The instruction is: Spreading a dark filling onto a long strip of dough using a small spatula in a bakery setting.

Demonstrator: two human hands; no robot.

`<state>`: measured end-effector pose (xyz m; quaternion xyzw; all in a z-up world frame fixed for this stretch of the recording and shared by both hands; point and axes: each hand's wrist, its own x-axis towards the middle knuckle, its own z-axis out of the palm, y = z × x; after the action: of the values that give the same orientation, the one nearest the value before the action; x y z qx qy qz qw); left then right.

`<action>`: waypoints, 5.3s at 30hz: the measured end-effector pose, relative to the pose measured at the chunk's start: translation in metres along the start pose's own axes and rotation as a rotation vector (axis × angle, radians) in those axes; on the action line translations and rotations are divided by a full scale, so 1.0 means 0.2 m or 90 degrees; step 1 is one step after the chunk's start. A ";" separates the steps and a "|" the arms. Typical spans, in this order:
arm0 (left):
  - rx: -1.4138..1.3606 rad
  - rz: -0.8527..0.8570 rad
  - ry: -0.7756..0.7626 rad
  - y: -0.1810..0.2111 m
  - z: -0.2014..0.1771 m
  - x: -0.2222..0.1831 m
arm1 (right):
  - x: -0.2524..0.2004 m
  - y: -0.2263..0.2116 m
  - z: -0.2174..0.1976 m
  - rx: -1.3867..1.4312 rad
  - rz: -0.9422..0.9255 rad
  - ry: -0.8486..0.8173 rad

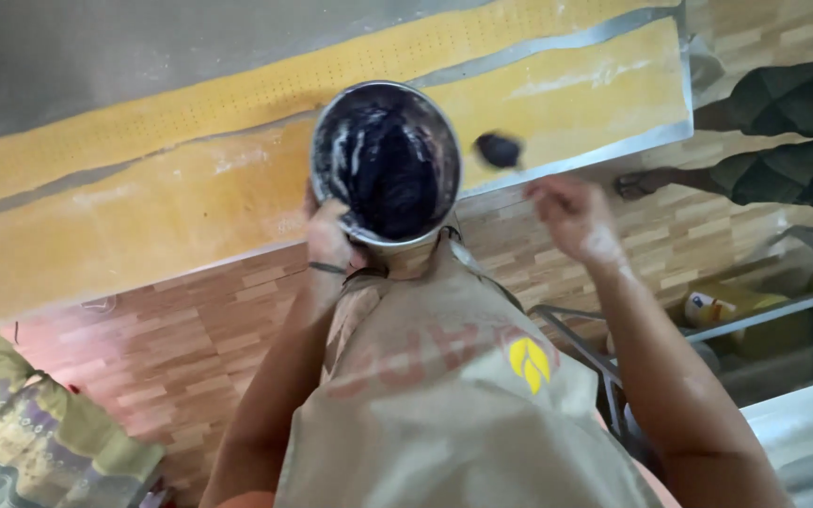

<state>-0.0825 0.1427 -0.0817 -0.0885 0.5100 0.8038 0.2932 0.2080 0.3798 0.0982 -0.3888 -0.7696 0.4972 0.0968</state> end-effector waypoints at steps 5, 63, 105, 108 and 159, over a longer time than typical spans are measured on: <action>0.057 -0.087 0.115 0.04 -0.46 0.22 | 0.16 0.31 -0.10 -0.208 -0.169 0.199; 0.024 0.037 -0.062 0.25 0.41 -0.32 | 0.20 0.29 -0.46 0.045 0.188 0.104; -0.112 0.034 0.131 0.24 -0.28 -0.04 | 0.45 0.71 0.19 -0.441 -0.240 0.113; -0.084 0.029 0.144 0.11 -0.78 0.09 | 0.40 0.69 0.21 -0.457 -0.155 0.128; -0.030 -0.084 0.064 0.17 0.32 -0.06 | 0.07 -0.19 0.54 0.429 0.308 -0.258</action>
<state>-0.0821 0.1844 -0.0215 -0.1687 0.4982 0.7891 0.3173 0.1212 0.3079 0.0736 -0.3991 -0.4554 0.7940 -0.0535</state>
